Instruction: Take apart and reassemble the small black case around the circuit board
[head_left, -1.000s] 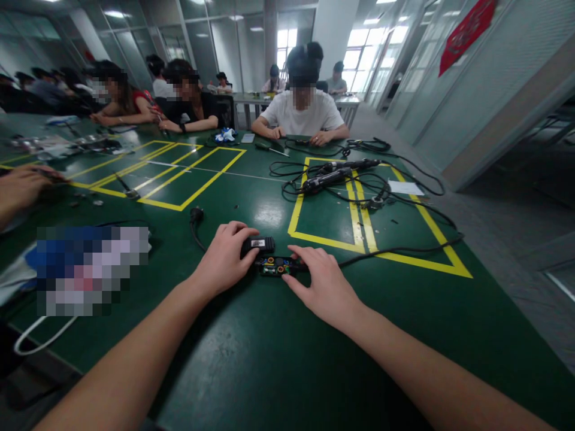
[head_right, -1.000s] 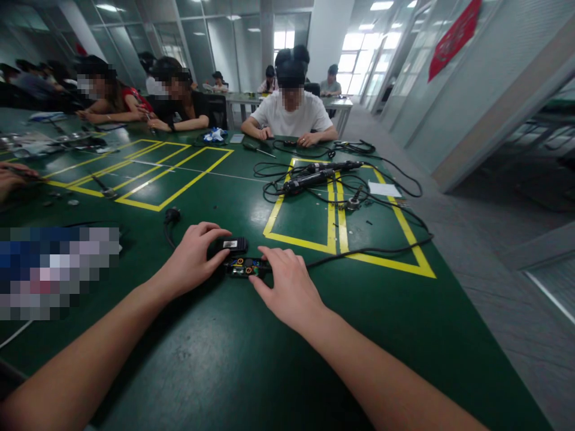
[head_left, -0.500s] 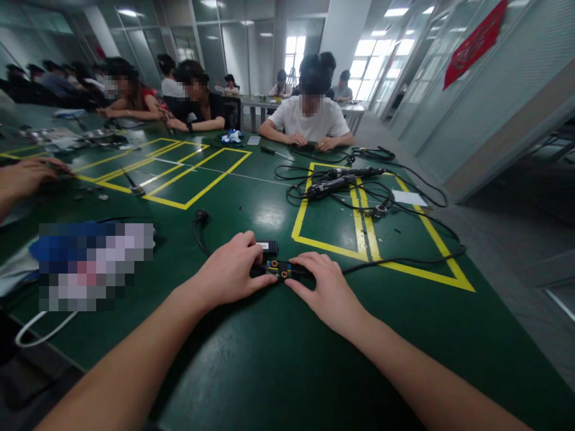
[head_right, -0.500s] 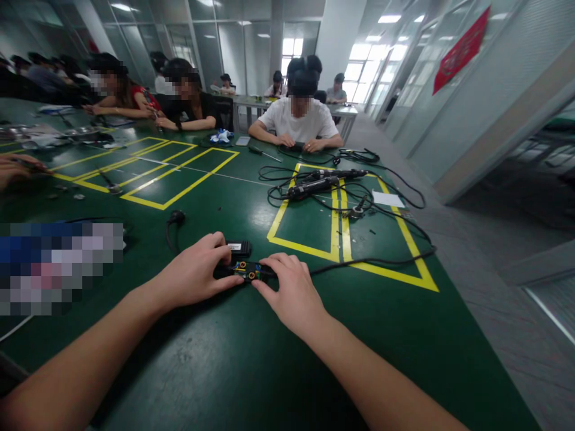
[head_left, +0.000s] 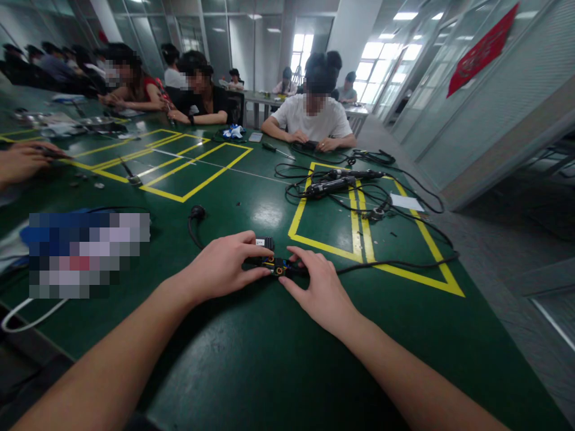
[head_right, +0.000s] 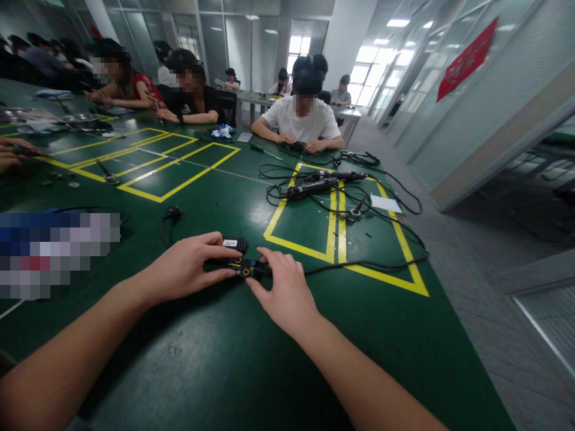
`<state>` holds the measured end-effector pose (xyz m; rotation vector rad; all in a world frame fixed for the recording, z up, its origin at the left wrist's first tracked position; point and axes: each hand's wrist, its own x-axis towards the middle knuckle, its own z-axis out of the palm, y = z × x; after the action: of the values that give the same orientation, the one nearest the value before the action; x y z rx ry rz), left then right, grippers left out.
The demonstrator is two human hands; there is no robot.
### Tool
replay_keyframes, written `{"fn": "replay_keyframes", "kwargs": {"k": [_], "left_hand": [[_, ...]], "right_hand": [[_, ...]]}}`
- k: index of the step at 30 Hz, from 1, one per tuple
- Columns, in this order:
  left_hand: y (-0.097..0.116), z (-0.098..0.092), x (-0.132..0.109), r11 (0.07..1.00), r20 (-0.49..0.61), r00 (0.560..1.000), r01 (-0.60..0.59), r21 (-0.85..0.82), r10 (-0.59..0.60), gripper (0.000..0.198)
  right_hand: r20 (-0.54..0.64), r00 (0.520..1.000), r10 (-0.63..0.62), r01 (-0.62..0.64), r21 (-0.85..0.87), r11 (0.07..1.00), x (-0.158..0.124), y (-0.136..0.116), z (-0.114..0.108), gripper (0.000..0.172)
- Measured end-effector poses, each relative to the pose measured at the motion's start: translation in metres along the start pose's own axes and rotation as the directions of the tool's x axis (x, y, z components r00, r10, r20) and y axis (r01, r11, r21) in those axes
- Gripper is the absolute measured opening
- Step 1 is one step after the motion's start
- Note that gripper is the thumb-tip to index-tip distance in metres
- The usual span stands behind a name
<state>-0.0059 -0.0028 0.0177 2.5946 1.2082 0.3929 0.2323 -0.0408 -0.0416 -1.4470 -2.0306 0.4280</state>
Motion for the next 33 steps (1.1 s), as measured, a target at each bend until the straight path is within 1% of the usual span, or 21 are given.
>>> {"fn": "replay_keyframes", "kwargs": {"k": [2, 5, 8, 12, 16, 21, 24, 27, 33], "left_hand": [[-0.002, 0.002, 0.001, 1.0, 0.022, 1.0, 0.016, 0.012, -0.016, 0.032], [-0.004, 0.004, 0.001, 1.0, 0.044, 0.999, 0.017, 0.0, -0.017, 0.033], [-0.004, 0.005, 0.0, 1.0, 0.037, 0.999, 0.011, -0.012, -0.01, 0.034], [-0.001, 0.001, -0.002, 0.999, 0.034, 0.999, 0.008, -0.035, -0.007, 0.037], [-0.005, -0.003, -0.001, 0.993, 0.065, 0.998, 0.026, -0.116, -0.018, 0.044], [-0.011, -0.007, 0.0, 0.965, 0.156, 0.985, 0.103, -0.241, -0.067, 0.027], [-0.015, -0.009, 0.001, 0.947, 0.18, 0.982, 0.111, -0.303, -0.058, 0.025], [-0.021, -0.009, 0.001, 0.949, 0.17, 0.985, 0.091, -0.301, -0.04, 0.025], [-0.03, -0.003, 0.002, 0.968, 0.087, 0.996, 0.014, -0.252, 0.008, 0.025]], "right_hand": [[0.002, 1.0, 0.006, -0.006, 0.007, 1.0, 0.0, -0.001, -0.001, 0.054], [-0.002, 1.0, -0.011, 0.011, -0.003, 1.0, 0.001, -0.003, -0.001, 0.049], [-0.01, 1.0, -0.028, 0.027, -0.018, 0.999, 0.001, -0.004, -0.001, 0.043], [-0.013, 1.0, -0.017, 0.017, -0.005, 1.0, -0.001, -0.004, -0.002, 0.04], [-0.011, 1.0, 0.004, -0.004, 0.018, 1.0, -0.003, -0.004, -0.005, 0.035], [-0.003, 1.0, 0.0, 0.0, 0.038, 0.999, -0.002, -0.002, -0.006, 0.024], [-0.012, 1.0, -0.007, 0.008, 0.053, 0.999, -0.001, -0.001, -0.004, 0.022], [-0.02, 1.0, -0.007, 0.009, 0.067, 0.998, 0.0, 0.001, -0.003, 0.021], [-0.03, 1.0, -0.009, 0.011, 0.076, 0.997, 0.001, 0.002, -0.002, 0.022]]}}
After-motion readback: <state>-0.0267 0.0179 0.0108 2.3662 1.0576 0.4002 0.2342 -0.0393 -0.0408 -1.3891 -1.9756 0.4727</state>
